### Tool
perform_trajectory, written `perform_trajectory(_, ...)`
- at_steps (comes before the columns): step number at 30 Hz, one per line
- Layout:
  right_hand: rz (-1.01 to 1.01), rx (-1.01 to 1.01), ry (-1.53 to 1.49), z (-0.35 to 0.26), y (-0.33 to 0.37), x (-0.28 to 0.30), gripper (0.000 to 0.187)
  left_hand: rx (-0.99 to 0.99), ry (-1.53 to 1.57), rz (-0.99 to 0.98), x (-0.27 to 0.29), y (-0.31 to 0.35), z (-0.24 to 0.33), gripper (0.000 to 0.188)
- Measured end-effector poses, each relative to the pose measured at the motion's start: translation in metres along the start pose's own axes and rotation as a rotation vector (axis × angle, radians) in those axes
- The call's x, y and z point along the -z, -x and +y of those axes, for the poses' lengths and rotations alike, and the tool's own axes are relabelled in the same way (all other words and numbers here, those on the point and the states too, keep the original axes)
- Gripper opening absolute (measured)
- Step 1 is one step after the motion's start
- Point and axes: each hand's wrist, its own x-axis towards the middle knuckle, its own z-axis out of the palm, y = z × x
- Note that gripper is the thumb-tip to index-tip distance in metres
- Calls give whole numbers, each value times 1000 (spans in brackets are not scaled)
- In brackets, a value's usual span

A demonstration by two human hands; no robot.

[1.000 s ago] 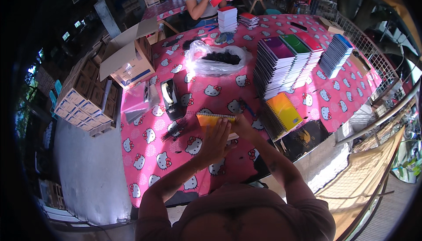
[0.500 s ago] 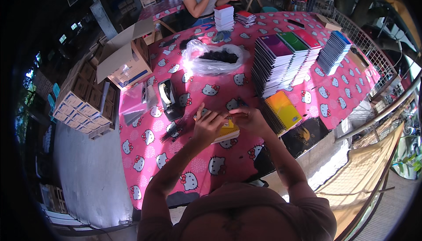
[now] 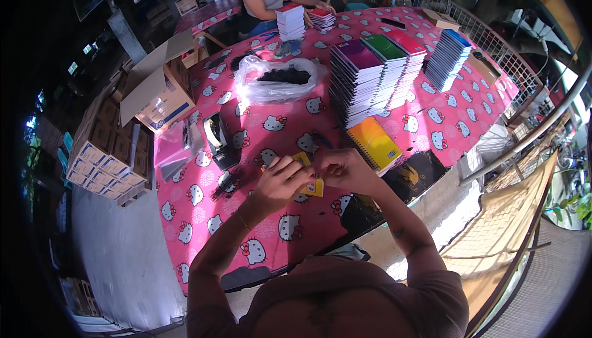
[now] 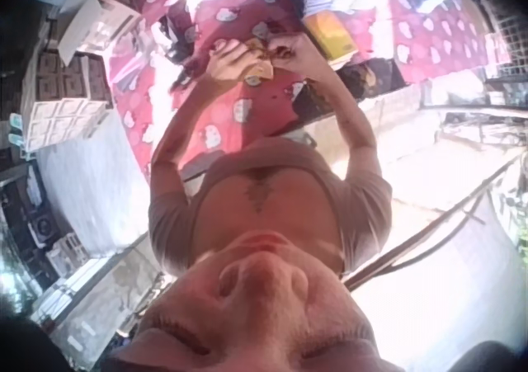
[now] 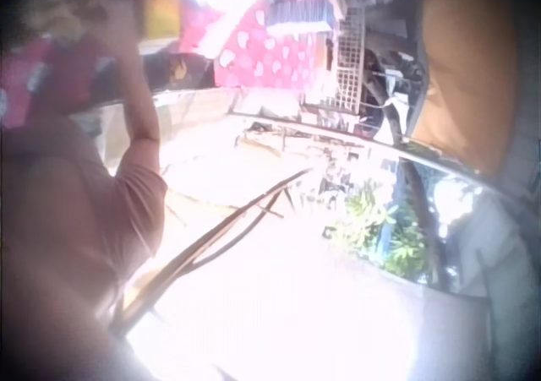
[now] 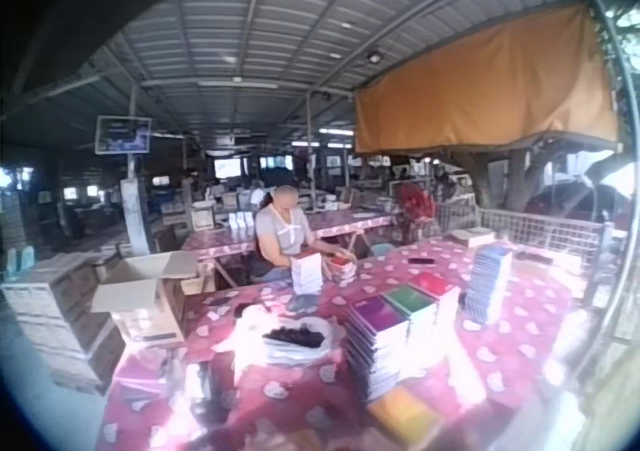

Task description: The person packages notebooks into small boxes by hand, inserting one notebook per box and then closing the boxes.

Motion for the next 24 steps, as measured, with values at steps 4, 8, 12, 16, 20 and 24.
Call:
perform_trajectory(4,374,-66,158,-10,23,1,12,19,4,-53,-3,-37,32,26)
perform_trajectory(8,599,-32,16,-42,47,18,29,510,389,6,1,-82,63,29)
perform_trajectory(12,485,-74,-340,-36,57,64,45,259,613,257,-14,-152,54,36)
perform_trajectory(16,315,-253,-545,8,39,132,41,268,479,153,-70,-163,11,37)
perform_trajectory(20,225,-319,149,76,37,135,45,314,16,79,-125,-132,5,40)
perform_trajectory(24,275,-398,329,91,47,125,55,579,206,486,-155,-101,21,53)
